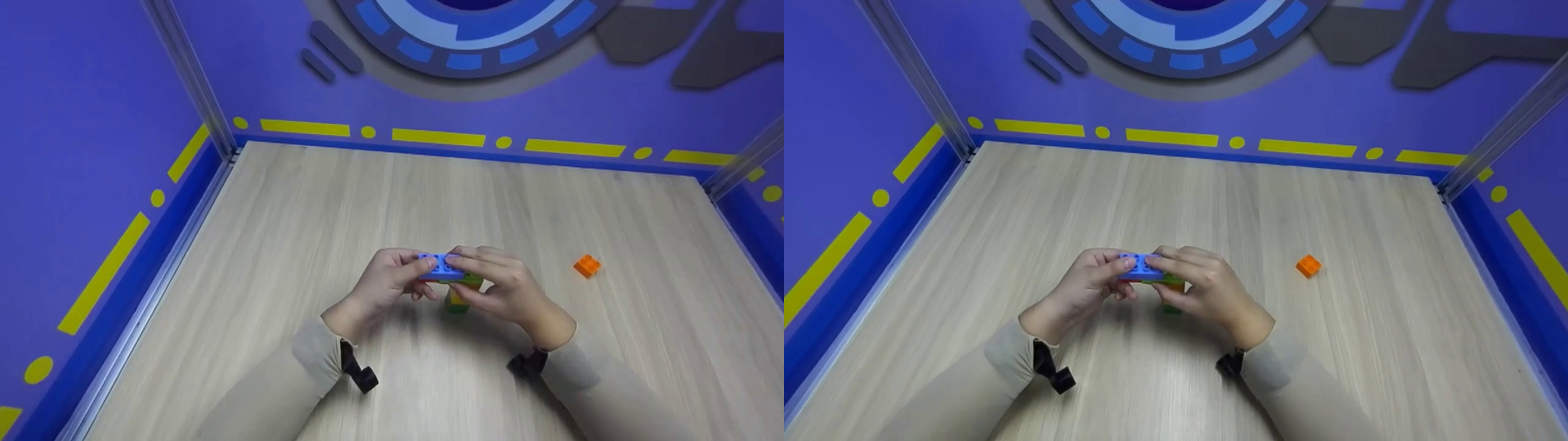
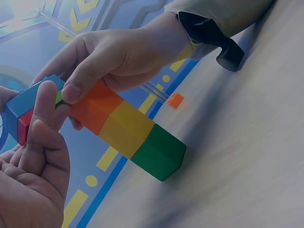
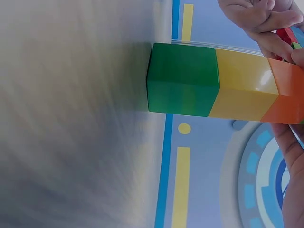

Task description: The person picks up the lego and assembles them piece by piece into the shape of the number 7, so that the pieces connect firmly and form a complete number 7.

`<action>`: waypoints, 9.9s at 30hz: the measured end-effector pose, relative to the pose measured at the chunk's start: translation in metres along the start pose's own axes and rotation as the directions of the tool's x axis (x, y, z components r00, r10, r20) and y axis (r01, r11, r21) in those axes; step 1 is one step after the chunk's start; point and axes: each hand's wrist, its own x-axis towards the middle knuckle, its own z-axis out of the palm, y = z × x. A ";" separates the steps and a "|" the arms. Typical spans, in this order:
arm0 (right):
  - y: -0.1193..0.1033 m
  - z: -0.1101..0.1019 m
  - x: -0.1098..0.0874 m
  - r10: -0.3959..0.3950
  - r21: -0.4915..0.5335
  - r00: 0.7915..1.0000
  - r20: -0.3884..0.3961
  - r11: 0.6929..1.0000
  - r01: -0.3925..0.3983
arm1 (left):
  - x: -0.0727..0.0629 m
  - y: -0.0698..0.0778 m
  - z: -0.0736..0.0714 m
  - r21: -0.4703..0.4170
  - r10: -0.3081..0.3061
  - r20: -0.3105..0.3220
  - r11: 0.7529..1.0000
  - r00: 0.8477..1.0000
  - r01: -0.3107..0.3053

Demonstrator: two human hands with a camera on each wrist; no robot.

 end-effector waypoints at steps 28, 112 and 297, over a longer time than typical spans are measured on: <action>0.009 -0.087 -0.063 0.604 -0.193 0.778 -0.174 0.753 -0.629 | 0.003 0.000 -0.004 0.134 0.009 -0.035 0.991 0.999 -0.004; -0.033 -0.077 0.009 0.800 0.308 0.588 -0.118 0.593 -0.744 | 0.002 -0.015 -0.005 0.148 0.097 -0.008 0.984 0.995 -0.094; 0.056 0.005 -0.005 0.932 0.309 0.027 0.362 -0.092 -0.947 | 0.084 -0.030 -0.041 0.640 0.119 -0.422 0.742 0.899 0.202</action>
